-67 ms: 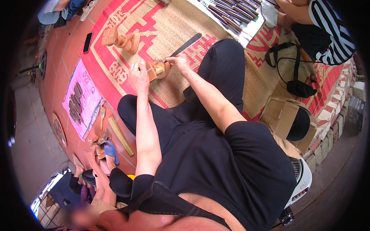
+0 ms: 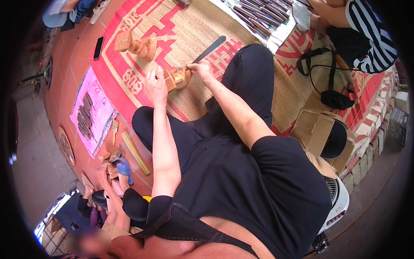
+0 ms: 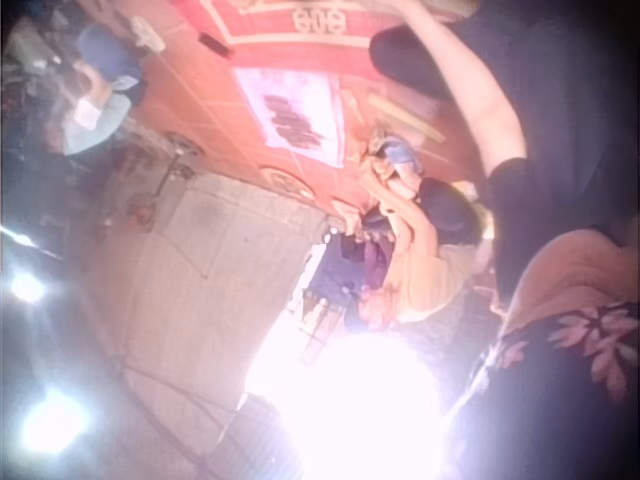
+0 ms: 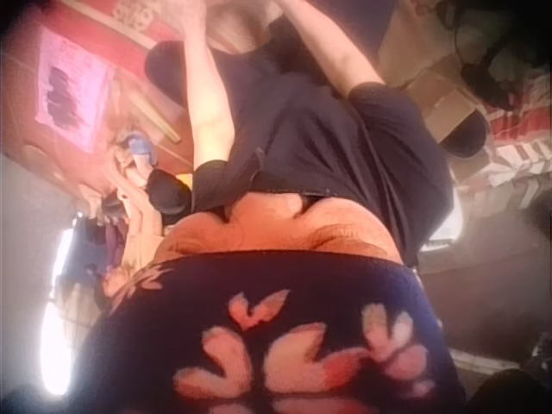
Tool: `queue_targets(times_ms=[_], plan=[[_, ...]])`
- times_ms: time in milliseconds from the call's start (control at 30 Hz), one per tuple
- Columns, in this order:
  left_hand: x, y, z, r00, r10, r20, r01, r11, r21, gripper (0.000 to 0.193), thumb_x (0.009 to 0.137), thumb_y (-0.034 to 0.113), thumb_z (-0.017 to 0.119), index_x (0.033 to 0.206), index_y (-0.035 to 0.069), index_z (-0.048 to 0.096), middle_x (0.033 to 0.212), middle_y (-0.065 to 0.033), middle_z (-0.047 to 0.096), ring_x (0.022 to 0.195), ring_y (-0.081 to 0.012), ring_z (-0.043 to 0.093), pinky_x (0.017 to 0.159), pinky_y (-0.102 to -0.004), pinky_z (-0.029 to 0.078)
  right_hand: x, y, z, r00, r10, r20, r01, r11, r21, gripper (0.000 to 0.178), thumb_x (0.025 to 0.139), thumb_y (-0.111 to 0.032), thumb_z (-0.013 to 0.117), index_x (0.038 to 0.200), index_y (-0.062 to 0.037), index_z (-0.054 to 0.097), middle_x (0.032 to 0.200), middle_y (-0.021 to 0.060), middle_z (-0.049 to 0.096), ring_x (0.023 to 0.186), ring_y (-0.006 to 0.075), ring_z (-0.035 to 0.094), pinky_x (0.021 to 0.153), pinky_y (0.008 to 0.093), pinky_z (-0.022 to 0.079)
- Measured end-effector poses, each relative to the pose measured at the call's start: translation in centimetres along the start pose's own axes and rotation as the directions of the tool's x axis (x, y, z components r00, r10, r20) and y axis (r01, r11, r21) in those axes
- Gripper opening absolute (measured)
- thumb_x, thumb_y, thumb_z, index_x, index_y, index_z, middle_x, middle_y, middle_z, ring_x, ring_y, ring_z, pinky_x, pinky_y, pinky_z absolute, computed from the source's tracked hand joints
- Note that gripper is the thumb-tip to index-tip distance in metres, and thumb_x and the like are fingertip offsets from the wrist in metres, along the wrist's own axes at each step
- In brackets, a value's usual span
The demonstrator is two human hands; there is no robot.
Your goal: The person sits on a mat and uses a knife to carve a small block of wood, shaping it by hand. They rotate the wood frequently to work on different sides while other people work nearby.
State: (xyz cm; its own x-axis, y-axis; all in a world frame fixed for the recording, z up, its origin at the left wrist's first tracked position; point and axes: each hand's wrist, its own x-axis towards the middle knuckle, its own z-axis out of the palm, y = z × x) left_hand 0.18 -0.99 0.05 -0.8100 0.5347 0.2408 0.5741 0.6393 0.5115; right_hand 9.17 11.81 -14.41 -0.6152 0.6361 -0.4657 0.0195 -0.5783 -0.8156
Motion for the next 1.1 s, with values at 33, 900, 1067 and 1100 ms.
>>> queue_targets(times_ms=[33, 900, 1067, 1100], plan=[[0.1, -0.2, 0.0, 1.000, 0.005, 0.004, -0.005, 1.000, 0.024, 0.037, 0.095, 0.035, 0.051, 0.087, 0.003, 0.066, 0.083, -0.0149, 0.061, 0.079, -0.0337, 0.059, 0.069, -0.0418, 0.045, -0.1, 0.0, 0.0, 1.000, -0.018, -0.016, 0.018, 0.999, 0.043, 0.023, 0.075, -0.016, 0.075, 0.077, 0.0054, 0.066, 0.084, 0.0122, 0.069, 0.077, 0.0169, 0.066, 0.071, 0.0271, 0.052], [0.7, 0.4, 0.4, 1.000, -0.008, -0.007, 0.007, 0.999, -0.054, 0.036, 0.095, 0.036, 0.052, 0.088, 0.004, 0.066, 0.083, -0.0128, 0.061, 0.079, -0.0323, 0.059, 0.068, -0.0403, 0.046, 0.7, -2.5, 0.9, 0.999, -0.028, 0.040, 0.028, 1.000, 0.006, 0.020, 0.079, -0.011, 0.068, 0.093, 0.0026, 0.072, 0.083, 0.0101, 0.070, 0.073, 0.0138, 0.064, 0.070, 0.0252, 0.049], [0.8, 0.3, 0.5, 1.000, -0.006, -0.010, 0.006, 0.999, -0.032, 0.033, 0.094, 0.033, 0.053, 0.088, 0.004, 0.067, 0.083, -0.0130, 0.061, 0.079, -0.0321, 0.059, 0.070, -0.0402, 0.046, 0.0, -3.0, 1.2, 0.994, -0.064, 0.093, 0.076, 0.989, -0.130, 0.017, 0.080, -0.009, 0.065, 0.091, 0.0022, 0.071, 0.084, 0.0093, 0.070, 0.073, 0.0128, 0.064, 0.069, 0.0247, 0.050], [0.8, 0.5, 0.4, 1.000, -0.008, -0.012, 0.007, 0.999, -0.047, 0.032, 0.094, 0.032, 0.054, 0.087, 0.004, 0.067, 0.083, -0.0130, 0.061, 0.080, -0.0324, 0.059, 0.071, -0.0412, 0.046, 0.5, -2.9, 1.1, 0.996, -0.079, 0.041, 0.082, 0.993, -0.085, 0.017, 0.080, -0.009, 0.065, 0.090, 0.0023, 0.071, 0.084, 0.0093, 0.071, 0.073, 0.0130, 0.064, 0.069, 0.0247, 0.050]])
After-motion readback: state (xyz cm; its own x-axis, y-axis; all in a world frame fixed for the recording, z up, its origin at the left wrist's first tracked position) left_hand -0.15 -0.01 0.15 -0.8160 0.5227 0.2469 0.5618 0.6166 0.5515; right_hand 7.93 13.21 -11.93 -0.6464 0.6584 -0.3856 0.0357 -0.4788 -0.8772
